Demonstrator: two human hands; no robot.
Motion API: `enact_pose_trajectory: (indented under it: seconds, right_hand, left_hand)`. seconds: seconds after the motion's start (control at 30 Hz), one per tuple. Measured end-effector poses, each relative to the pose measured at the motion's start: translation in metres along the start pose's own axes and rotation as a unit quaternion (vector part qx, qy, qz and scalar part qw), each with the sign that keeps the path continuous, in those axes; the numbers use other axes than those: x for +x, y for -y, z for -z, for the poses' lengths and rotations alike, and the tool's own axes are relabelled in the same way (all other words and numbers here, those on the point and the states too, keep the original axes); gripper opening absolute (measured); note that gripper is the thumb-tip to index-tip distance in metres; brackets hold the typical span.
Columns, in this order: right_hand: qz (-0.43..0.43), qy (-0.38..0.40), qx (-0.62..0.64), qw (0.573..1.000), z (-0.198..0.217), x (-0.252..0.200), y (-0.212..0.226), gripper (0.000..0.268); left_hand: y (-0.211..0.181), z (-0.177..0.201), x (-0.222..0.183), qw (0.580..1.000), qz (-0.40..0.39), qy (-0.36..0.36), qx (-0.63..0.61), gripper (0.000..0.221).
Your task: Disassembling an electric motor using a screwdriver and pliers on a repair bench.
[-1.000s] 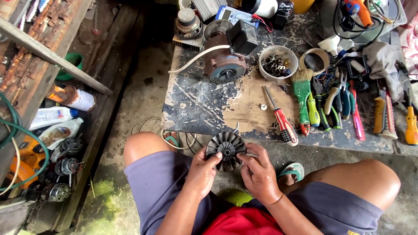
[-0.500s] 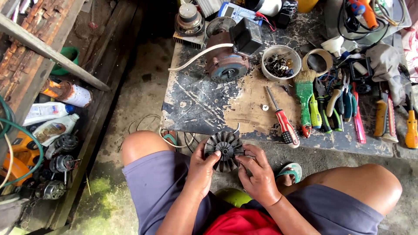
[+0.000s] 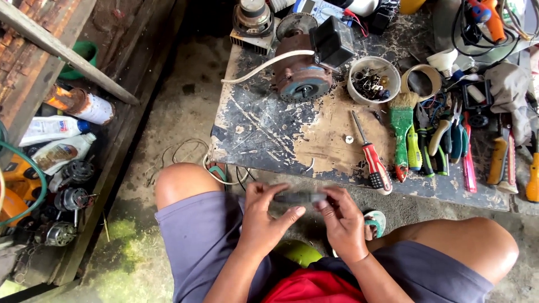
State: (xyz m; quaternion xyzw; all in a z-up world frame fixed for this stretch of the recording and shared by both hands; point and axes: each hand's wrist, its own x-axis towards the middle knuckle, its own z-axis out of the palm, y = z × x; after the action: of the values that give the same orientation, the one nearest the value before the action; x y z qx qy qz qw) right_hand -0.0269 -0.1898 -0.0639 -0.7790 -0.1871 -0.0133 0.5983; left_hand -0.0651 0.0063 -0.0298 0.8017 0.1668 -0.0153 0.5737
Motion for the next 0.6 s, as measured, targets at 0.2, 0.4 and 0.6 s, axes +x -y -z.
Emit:
enact_pose_trajectory:
  seconds: [0.2, 0.4, 0.6]
  right_hand:
    - [-0.156, -0.036, 0.041, 0.986, 0.004, 0.006, -0.011, 0.03]
    - [-0.105, -0.107, -0.247, 0.957, 0.034, 0.063, -0.015, 0.022]
    - [-0.088, -0.056, -0.389, 0.915, 0.046, 0.121, -0.024, 0.025]
  left_hand:
    - [-0.002, -0.007, 0.004, 0.99, -0.135, -0.003, -0.048, 0.036]
    - [0.004, -0.022, 0.009, 0.983, 0.068, -0.041, -0.165, 0.03]
    - [0.031, -0.04, 0.017, 0.919, 0.068, -0.079, -0.379, 0.014]
